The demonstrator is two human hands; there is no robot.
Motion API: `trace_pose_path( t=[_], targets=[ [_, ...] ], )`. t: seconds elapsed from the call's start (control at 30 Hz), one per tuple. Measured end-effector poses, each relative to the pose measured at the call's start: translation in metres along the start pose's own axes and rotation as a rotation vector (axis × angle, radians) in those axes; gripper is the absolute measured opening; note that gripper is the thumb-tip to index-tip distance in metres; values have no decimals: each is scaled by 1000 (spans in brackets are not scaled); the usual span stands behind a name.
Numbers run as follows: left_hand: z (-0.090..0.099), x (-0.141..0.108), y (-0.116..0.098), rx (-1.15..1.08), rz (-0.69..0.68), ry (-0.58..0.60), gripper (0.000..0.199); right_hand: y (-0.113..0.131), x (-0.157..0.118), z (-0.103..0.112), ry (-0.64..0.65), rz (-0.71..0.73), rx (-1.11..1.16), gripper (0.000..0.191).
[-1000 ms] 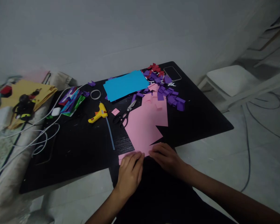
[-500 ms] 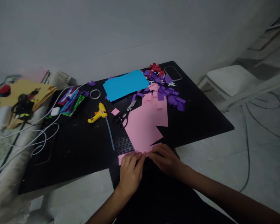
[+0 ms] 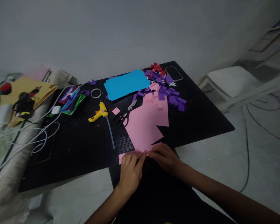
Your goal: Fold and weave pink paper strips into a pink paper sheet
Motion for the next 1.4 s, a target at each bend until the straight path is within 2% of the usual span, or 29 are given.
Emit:
trace_pose_path(
  t=[0.27, 0.6, 0.83, 0.9, 1.07, 1.2, 1.4],
  targets=[
    [6, -1, 4, 39, -42, -2, 36, 0, 4, 3, -8, -29, -24, 19],
    [28, -15, 34, 11, -33, -32, 28, 4, 9, 5, -12, -29, -59, 18],
    [26, -10, 31, -51, -5, -19, 31, 6, 10, 14, -27, -63, -126, 17],
    [23, -10, 29, -65, 5, -13, 31, 8, 13, 10, -29, -85, -127, 17],
    [20, -11, 29, -94, -3, -29, 28, 19, 20, -25, 113, -33, -55, 25],
    [23, -14, 33, -120, -18, -59, 23, 18, 24, -32, 103, -6, -32, 20],
    [31, -17, 41, -116, -27, -85, 22, 16, 26, -30, 102, -4, -18, 17]
  ],
)
Point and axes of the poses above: each hand's wrist, its own x-axis towards the middle knuckle, its own z-axis out of the back of the hand, y = z × x, the point moved 10 cm from there along x, towards the middle knuckle, and after that the axes turned 11 degrees about x, right-handed, at the moved point
